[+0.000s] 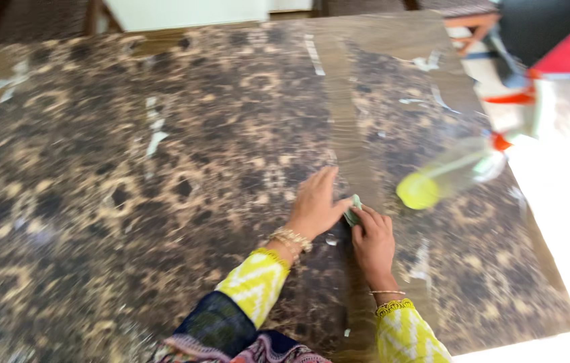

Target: The person wipes down a brown marble-patterned dining table using a green cloth after applying liquid from a spray bottle.

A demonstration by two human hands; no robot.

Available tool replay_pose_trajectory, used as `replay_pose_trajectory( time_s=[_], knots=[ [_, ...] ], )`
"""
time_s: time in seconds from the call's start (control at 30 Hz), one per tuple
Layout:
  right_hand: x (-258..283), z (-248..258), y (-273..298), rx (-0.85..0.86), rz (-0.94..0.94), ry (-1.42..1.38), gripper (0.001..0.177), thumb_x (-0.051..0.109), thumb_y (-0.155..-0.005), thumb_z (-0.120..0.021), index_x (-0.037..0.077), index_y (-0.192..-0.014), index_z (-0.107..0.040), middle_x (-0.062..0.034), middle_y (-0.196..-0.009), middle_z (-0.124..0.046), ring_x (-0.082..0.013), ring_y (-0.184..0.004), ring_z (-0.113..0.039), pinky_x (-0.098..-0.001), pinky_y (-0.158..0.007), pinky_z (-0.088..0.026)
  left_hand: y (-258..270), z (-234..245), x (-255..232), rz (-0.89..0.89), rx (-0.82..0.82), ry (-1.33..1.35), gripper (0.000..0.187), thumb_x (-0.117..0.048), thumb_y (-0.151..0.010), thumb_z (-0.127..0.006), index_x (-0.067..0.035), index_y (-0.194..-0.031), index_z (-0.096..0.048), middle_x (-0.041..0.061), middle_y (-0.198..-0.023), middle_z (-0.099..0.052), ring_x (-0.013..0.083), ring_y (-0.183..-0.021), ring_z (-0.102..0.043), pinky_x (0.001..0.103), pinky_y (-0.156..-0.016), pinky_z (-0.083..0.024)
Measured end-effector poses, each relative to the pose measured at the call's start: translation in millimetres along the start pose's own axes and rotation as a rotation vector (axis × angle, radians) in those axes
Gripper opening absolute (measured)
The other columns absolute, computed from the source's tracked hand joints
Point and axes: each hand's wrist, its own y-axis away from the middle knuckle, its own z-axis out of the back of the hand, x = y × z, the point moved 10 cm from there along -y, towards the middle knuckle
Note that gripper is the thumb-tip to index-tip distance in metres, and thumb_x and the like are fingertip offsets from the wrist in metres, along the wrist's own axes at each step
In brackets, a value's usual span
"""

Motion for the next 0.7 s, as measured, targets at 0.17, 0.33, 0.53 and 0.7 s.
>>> replay_pose_trajectory(
  time_s=[0.17, 0.33, 0.53, 0.7],
  knots=[
    [-56.1, 62.5, 8.1, -0.177, -0.098, 0.024, 0.025, 0.006, -0.083, -0.062, 0.005, -0.107, -0.071, -0.0096, -0.112, -0.071, -0.0305, -0.1, -0.061, -0.0412, -0.093, -0.05, -65.6, -45.1, -130.2, -0.312, -0.124, 0.208, 0.126, -0.058, -0.067, -0.083, 0.001, -0.153, -0.013, 0.032, -0.157, -0.028, 0.0448, -0.145, -0.03, 0.056, -0.117, -0.024],
    [-104.7, 74.8, 6.6, -0.165, -0.333, 0.099, 0.017, 0.011, -0.088, -0.063, 0.006, -0.101, -0.072, -0.0094, -0.101, -0.073, -0.0283, -0.091, -0.063, -0.0401, -0.085, -0.052, -103.6, -78.1, -178.3, -0.165, 0.014, 0.308, 0.13, -0.059, -0.066, -0.081, -0.01, -0.159, -0.006, 0.025, -0.146, -0.045, 0.0419, -0.133, -0.047, 0.059, -0.119, -0.028],
    [-82.0, 58.5, 9.8, -0.203, -0.177, 0.012, 0.022, 0.009, -0.084, -0.062, 0.009, -0.103, -0.074, -0.0109, -0.103, -0.073, -0.0305, -0.098, -0.064, -0.0414, -0.087, -0.052, -88.9, -54.9, -141.2, -0.147, -0.063, 0.501, 0.103, -0.029, -0.076, -0.079, -0.016, -0.16, -0.021, 0.023, -0.146, -0.048, 0.0407, -0.131, -0.052, 0.052, -0.106, -0.047],
    [-59.9, 21.5, 23.5, -0.007, -0.289, -0.078, 0.027, 0.01, -0.085, -0.061, 0.014, -0.106, -0.077, -0.0091, -0.099, -0.074, -0.0274, -0.091, -0.065, -0.0375, -0.085, -0.052, -41.4, 17.6, -59.6, -0.272, -0.182, 1.042, 0.085, -0.01, -0.087, -0.075, -0.007, -0.157, -0.026, 0.018, -0.142, -0.055, 0.0314, -0.133, -0.057, 0.047, -0.115, -0.048]
  ],
)
